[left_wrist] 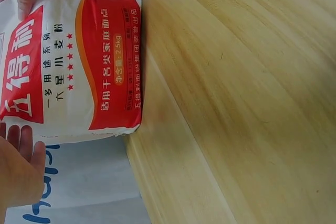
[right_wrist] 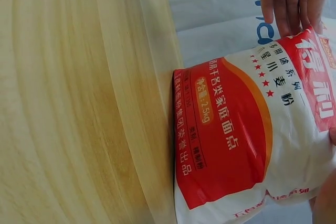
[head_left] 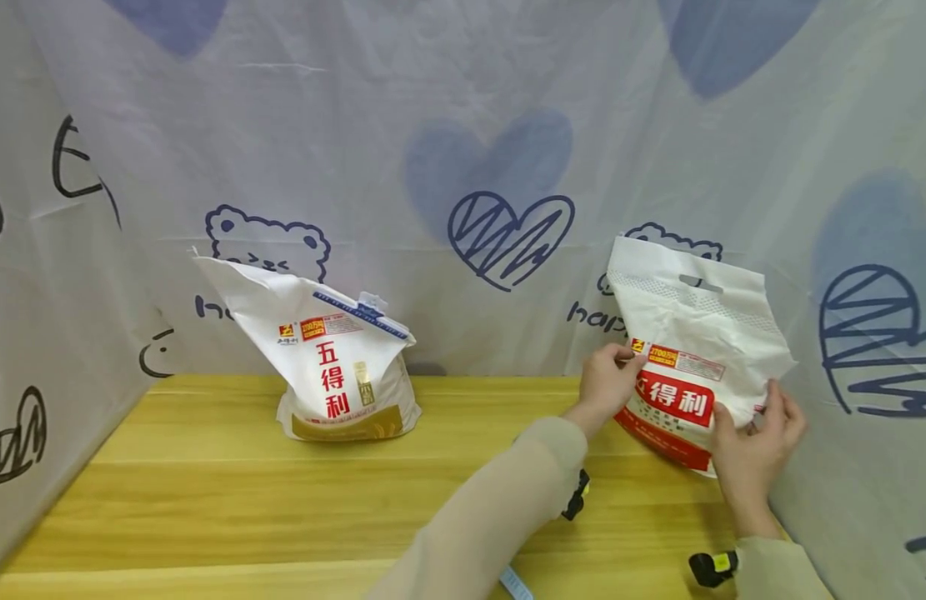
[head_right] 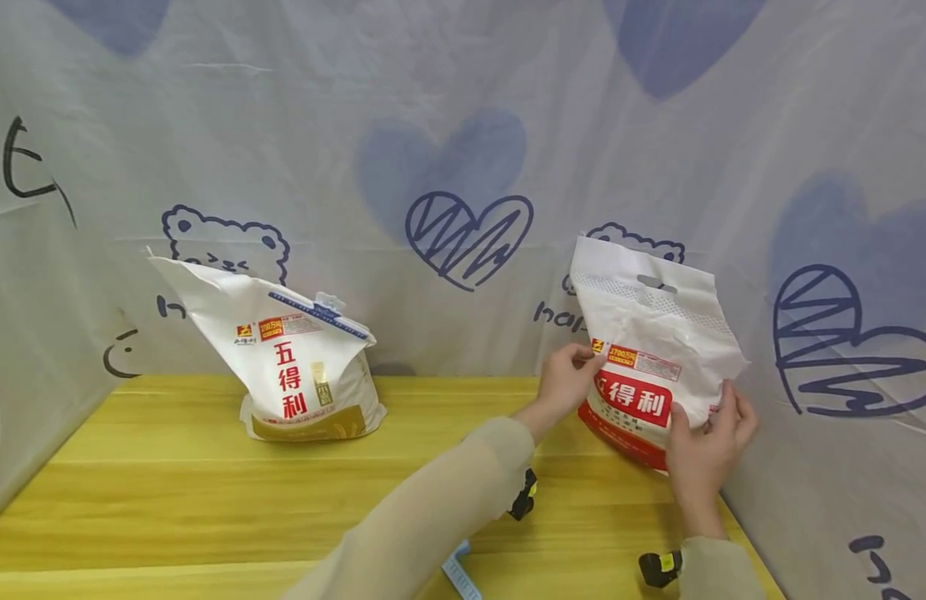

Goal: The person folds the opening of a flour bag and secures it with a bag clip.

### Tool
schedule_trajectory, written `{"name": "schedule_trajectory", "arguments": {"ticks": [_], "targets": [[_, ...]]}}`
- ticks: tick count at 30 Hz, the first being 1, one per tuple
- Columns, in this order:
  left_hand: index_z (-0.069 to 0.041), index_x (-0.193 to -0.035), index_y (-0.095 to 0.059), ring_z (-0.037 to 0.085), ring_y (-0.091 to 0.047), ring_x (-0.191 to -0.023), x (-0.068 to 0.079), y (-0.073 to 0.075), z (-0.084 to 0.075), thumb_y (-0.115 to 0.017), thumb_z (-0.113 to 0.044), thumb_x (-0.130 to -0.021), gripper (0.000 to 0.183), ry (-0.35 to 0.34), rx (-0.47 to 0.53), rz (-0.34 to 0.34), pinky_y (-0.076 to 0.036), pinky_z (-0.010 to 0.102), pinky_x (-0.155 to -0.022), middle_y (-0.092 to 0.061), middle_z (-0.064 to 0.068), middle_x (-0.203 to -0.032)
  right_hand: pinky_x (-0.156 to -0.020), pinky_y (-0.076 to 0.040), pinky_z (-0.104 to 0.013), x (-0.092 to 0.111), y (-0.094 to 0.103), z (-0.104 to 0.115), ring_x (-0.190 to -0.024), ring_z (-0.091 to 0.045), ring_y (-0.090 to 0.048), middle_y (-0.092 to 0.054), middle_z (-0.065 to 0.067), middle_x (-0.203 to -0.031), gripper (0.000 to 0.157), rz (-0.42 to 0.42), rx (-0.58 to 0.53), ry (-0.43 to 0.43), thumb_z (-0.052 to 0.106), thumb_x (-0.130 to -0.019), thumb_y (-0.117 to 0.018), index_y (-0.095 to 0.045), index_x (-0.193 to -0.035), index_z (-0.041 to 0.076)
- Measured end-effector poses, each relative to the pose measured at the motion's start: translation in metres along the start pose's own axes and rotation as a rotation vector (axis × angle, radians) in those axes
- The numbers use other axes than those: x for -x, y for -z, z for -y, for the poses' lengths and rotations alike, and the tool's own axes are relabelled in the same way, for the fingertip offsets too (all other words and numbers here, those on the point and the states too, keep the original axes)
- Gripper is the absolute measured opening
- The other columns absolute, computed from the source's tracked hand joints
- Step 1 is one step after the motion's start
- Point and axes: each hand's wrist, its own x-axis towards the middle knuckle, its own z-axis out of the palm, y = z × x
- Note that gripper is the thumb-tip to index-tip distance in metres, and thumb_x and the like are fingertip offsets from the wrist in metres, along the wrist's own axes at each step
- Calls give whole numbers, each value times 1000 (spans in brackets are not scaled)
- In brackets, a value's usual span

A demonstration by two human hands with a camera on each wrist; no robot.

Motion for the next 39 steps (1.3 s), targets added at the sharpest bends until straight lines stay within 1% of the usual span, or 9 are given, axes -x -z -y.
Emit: {"name": "schedule_trajectory", "arguments": {"ticks": [6,12,18,23,30,33,35,37,39], "targets": [[-20,-89,-65,3,-54,-72,3,1,-1,-64,-32,-90,12,1,-6,19,-47,19,-59,-57,-11,-79,-100,-32,-16,3,-1,2,-125,-17,-36,-30,-2,-143,69,-12,24,23,14,-86,-67,-36,-146,25],[-21,-82,-60,3,-54,-71,2,6,0,-64,-29,-90,13,-21,-16,15,-47,19,-59,-58,-11,-77,-104,-41,-31,2,-3,3,-125,-21,-39,-28,-1,-145,68,19,50,11,17,-89,-65,-33,-148,27],[-22,-81,-58,3,-55,-74,5,14,1,-64,-28,-91,12,-51,-35,27,-47,19,-62,-60,-12,-80,-104,-41,-35,-1,-7,2,-124,-22,-39,-29,-3,-142,68,52,29,22,13,-88,-64,-33,-147,28],[-21,-80,-57,4,-54,-72,13,20,3,-63,-27,-91,14,-41,-30,37,-47,20,-59,-58,-11,-79,-108,-37,-42,-2,-10,-3,-128,-23,-36,-29,-3,-143,68,93,35,9,14,-90,-62,-31,-148,29],[-20,-78,-57,4,-53,-72,17,29,14,-64,-26,-91,16,-47,-31,-8,-46,20,-59,-58,-11,-78,-106,-37,-50,0,-21,-2,-131,-27,-35,-26,-4,-146,68,162,45,6,14,-91,-58,-27,-150,28],[-20,-78,-57,4,-53,-71,18,37,18,-64,-25,-91,16,-66,-21,-25,-46,20,-58,-58,-11,-76,-101,-43,-38,1,-26,1,-125,-26,-40,-28,-3,-145,69,190,32,25,13,-90,-59,-27,-150,29],[-19,-77,-57,4,-53,-69,19,43,20,-65,-24,-91,16,-85,-17,-35,-46,20,-57,-59,-11,-75,-94,-44,-25,1,-29,3,-121,-25,-41,-29,-3,-144,70,200,14,47,11,-89,-60,-28,-149,28],[-19,-77,-58,4,-53,-68,19,49,21,-65,-24,-91,16,-104,-11,-43,-46,20,-57,-59,-11,-75,-84,-41,-14,1,-33,4,-116,-23,-44,-31,-3,-142,71,205,-2,76,10,-88,-62,-30,-149,28],[-19,-76,-58,4,-53,-67,19,54,23,-65,-24,-91,17,-122,-9,-52,-46,20,-56,-59,-11,-74,-79,-39,-8,1,-36,5,-113,-22,-45,-33,-3,-140,72,213,-16,99,9,-87,-63,-31,-149,28]]}}
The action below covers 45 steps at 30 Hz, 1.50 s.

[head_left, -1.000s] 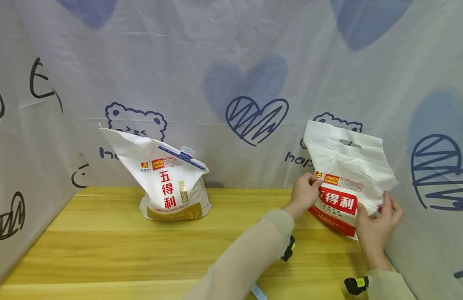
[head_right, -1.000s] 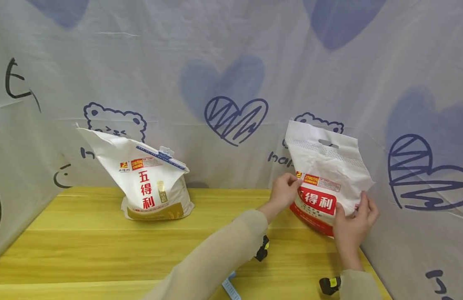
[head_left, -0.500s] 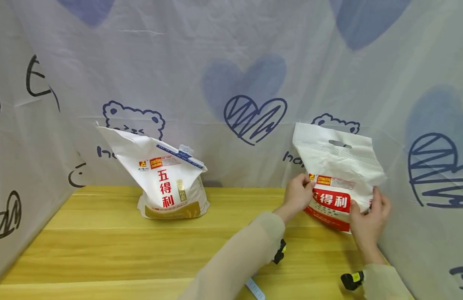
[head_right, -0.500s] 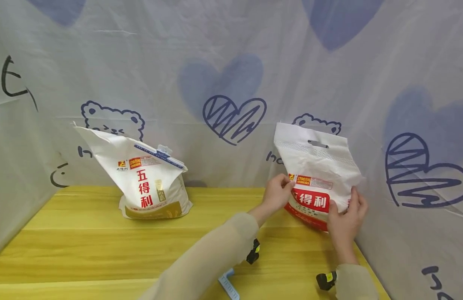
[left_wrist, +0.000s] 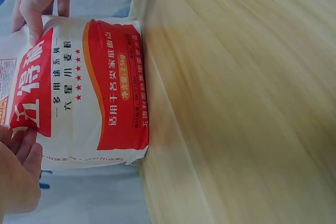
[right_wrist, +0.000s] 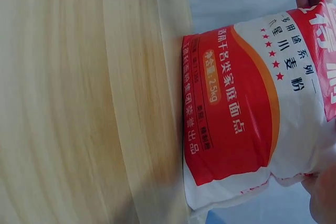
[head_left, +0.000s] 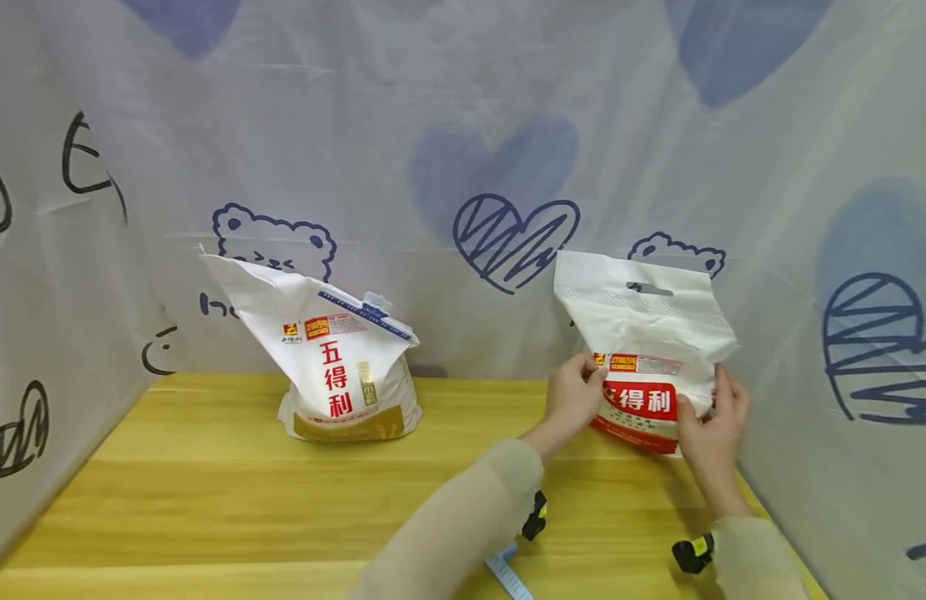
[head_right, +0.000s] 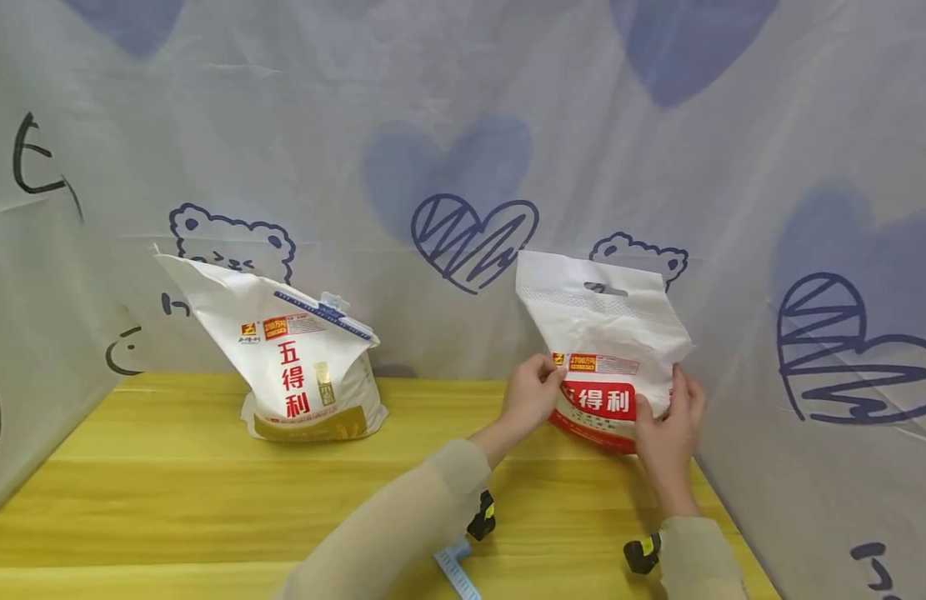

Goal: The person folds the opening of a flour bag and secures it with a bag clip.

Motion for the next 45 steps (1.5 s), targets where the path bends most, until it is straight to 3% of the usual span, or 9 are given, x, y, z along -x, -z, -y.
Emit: {"name": "schedule_trajectory", "arguments": {"ticks": [5,9,12,17,25,34,45], "targets": [[-17,-77,-59,5,-53,-66,0,17,7,-65,-22,-90,15,-12,25,-15,-46,20,-56,-60,-10,-75,-84,-42,-11,2,-13,8,-115,-21,-45,-34,-4,-138,73,38,-14,21,8,-87,-64,-31,-149,27],[-18,-79,-59,6,-54,-68,0,30,13,-65,-23,-91,14,-11,31,-32,-47,20,-57,-60,-9,-76,-95,-47,-30,4,-24,16,-120,-21,-42,-33,-5,-140,72,68,-33,32,7,-88,-64,-30,-149,26],[-18,-79,-59,6,-55,-71,1,41,18,-65,-25,-91,14,-7,13,-54,-48,21,-59,-60,-9,-78,-96,-47,-43,6,-33,20,-120,-20,-42,-33,-6,-141,73,91,-50,43,7,-88,-64,-30,-149,26],[-18,-80,-60,6,-57,-74,4,59,25,-65,-24,-91,13,-8,-11,-90,-50,20,-61,-63,-8,-81,-96,-44,-54,12,-48,30,-122,-25,-40,-32,-9,-141,73,131,-90,67,5,-88,-63,-29,-150,24],[-15,-82,-62,8,-59,-75,11,91,36,-66,-21,-90,11,-38,-6,-163,-51,21,-63,-67,-4,-83,-99,-44,-50,22,-75,47,-125,-23,-38,-32,-7,-141,74,183,-152,94,1,-86,-64,-31,-149,25],[-9,-80,-66,8,-59,-67,18,123,44,-69,-17,-87,11,-122,-7,-293,-51,21,-59,-68,0,-76,-100,-43,-50,35,-101,69,-126,-26,-39,-31,-9,-143,76,218,-234,120,-4,-85,-63,-32,-148,25],[-10,-79,-65,9,-58,-64,28,157,53,-69,-19,-87,13,-155,-62,-345,-49,22,-57,-68,0,-72,-98,-46,-47,50,-124,87,-125,-25,-40,-33,-7,-143,75,232,-283,141,-3,-83,-67,-36,-146,22]]}}
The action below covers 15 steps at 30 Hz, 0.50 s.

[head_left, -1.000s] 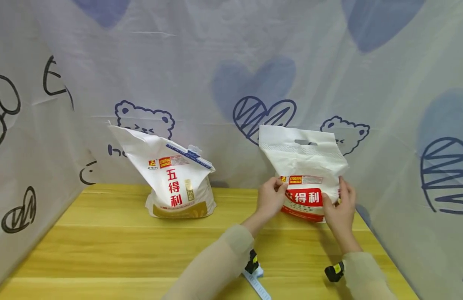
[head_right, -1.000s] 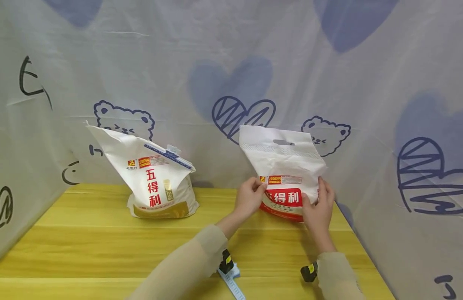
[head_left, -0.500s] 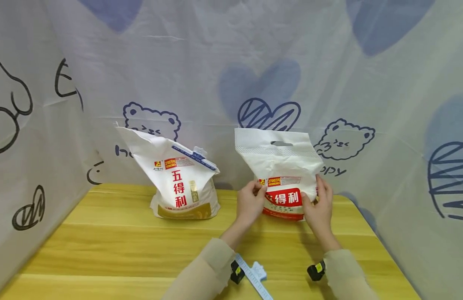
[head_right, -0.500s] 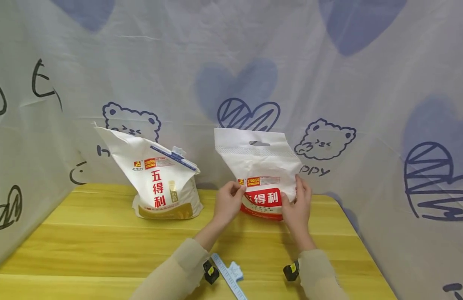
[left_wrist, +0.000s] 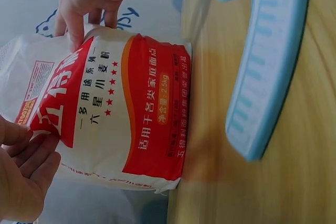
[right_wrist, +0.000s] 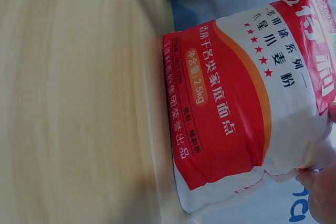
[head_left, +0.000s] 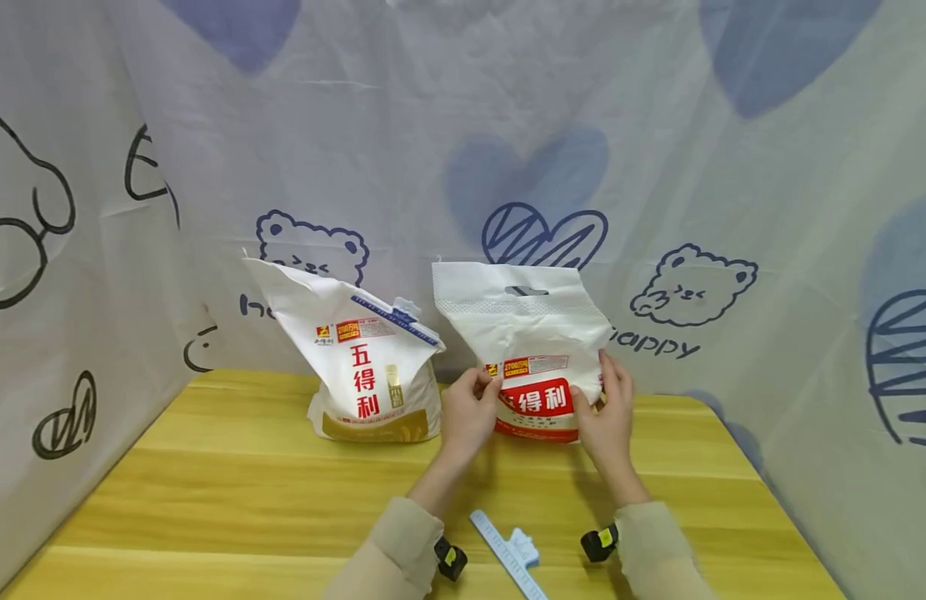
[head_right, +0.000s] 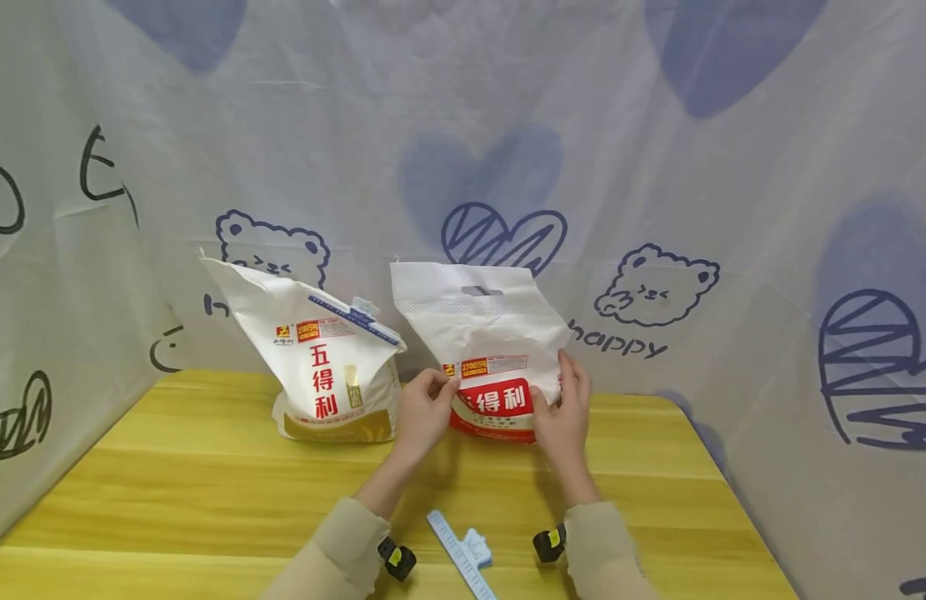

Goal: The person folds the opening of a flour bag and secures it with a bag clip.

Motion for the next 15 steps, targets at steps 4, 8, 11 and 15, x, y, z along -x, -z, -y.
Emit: {"name": "schedule_trajectory", "arguments": {"ticks": [4,8,11,15], "targets": [[-9,-80,-65,9,-60,-67,-1,8,1,-68,-19,-88,13,16,2,22,-50,23,-59,-68,1,-75,-98,-46,-45,2,-6,4,-123,-23,-41,-33,-3,-143,75,-2,-12,-25,-1,-83,-67,-37,-146,26],[-10,-80,-65,9,-60,-69,0,14,2,-68,-19,-88,13,27,1,36,-51,23,-60,-69,1,-77,-98,-46,-47,4,-8,10,-121,-26,-44,-33,-2,-143,75,4,-38,-55,-2,-83,-68,-38,-145,27],[-10,-79,-65,9,-58,-66,-1,17,3,-68,-18,-88,12,15,-14,34,-49,22,-57,-68,0,-74,-98,-46,-47,5,-8,12,-118,-28,-47,-34,-3,-142,74,12,-56,-85,-1,-83,-69,-39,-144,28],[-10,-79,-65,9,-57,-64,-2,17,3,-69,-18,-87,12,-3,-21,30,-49,21,-55,-66,0,-72,-97,-47,-44,3,-6,11,-114,-26,-50,-40,-2,-139,72,11,-100,-143,3,-83,-70,-40,-143,30]]}}
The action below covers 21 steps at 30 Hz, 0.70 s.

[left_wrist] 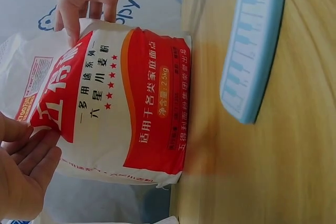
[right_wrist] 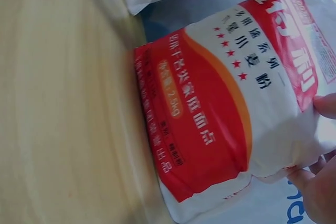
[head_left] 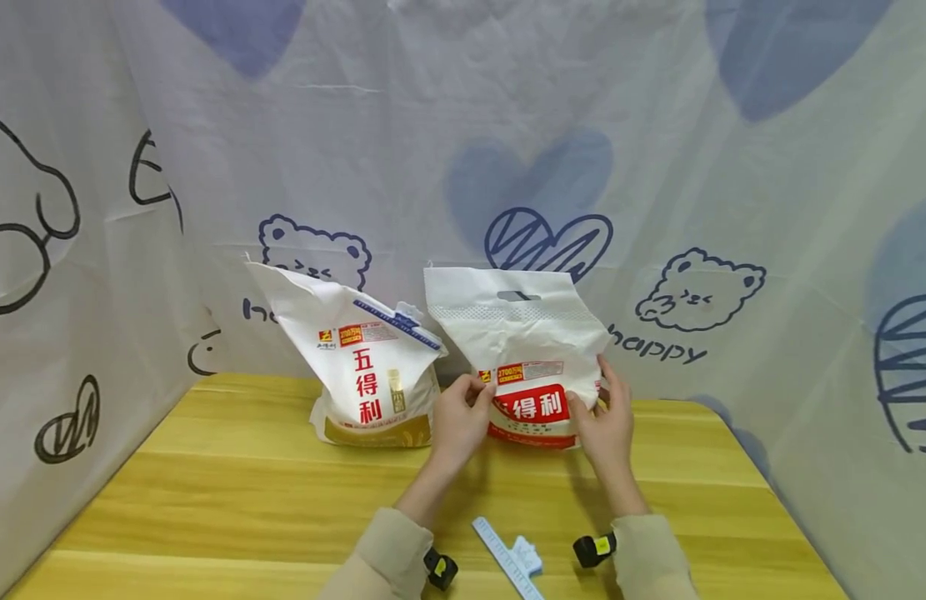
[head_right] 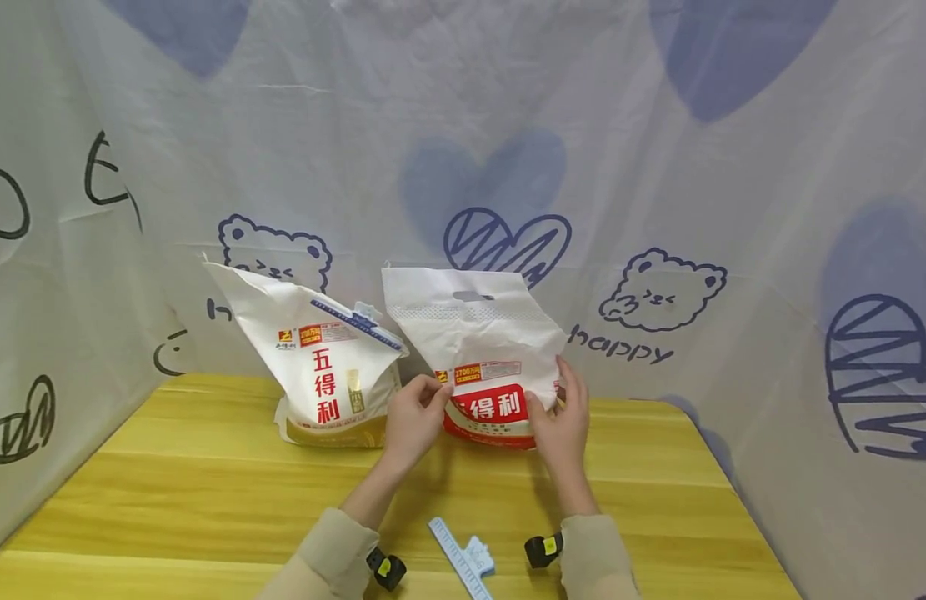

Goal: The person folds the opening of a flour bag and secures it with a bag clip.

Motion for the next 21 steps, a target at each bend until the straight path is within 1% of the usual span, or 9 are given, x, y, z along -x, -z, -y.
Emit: {"name": "schedule_trajectory", "arguments": {"ticks": [5,7,9,12,16,18,19,21], "targets": [[-11,-79,-66,9,-60,-67,-1,0,-3,-69,-19,-87,12,10,-10,0,-51,22,-59,-68,0,-74,-98,-47,-41,-5,3,4,-114,-22,-52,-44,-1,-139,70,-34,-107,-106,10,-86,-69,-35,-145,27],[-11,-80,-66,9,-60,-67,-3,-1,-4,-69,-20,-87,12,8,-23,5,-51,22,-60,-67,-1,-74,-97,-47,-42,-7,4,8,-115,-21,-52,-45,-2,-138,69,-56,-126,-146,15,-88,-67,-32,-146,28],[-11,-81,-66,9,-60,-66,-6,-1,-6,-68,-20,-88,12,-6,-28,11,-51,23,-59,-67,-1,-73,-97,-47,-41,-10,5,12,-115,-20,-52,-46,-2,-137,67,-77,-137,-168,19,-89,-66,-31,-145,28],[-9,-82,-66,11,-61,-66,-10,-1,-8,-67,-19,-89,12,-29,-33,25,-51,23,-58,-67,1,-73,-98,-46,-36,-15,7,18,-116,-20,-51,-48,-5,-134,63,-105,-180,-161,17,-90,-65,-35,-144,24],[-10,-86,-66,10,-64,-69,-13,1,-8,-67,-23,-88,13,-33,-74,48,-53,22,-61,-69,0,-79,-98,-45,-30,-20,12,25,-116,-21,-52,-51,-8,-130,59,-134,-246,-102,9,-89,-64,-39,-142,16],[-11,-88,-65,10,-63,-72,-12,3,-8,-68,-25,-87,14,-39,-104,48,-52,22,-63,-68,-1,-84,-98,-45,-30,-21,14,27,-117,-22,-51,-52,-8,-130,57,-132,-250,-81,9,-90,-64,-40,-142,17],[-13,-89,-64,10,-62,-73,-12,3,-8,-68,-27,-87,15,-37,-120,42,-52,22,-64,-66,-2,-86,-99,-45,-30,-22,14,28,-118,-21,-51,-52,-7,-131,57,-130,-237,-78,11,-90,-64,-41,-142,19],[-14,-91,-63,10,-60,-74,-10,5,-8,-69,-29,-86,17,-49,-141,20,-50,23,-64,-62,-3,-88,-101,-44,-32,-22,15,29,-120,-21,-50,-51,-5,-134,57,-119,-214,-78,15,-90,-65,-41,-142,22]]}}
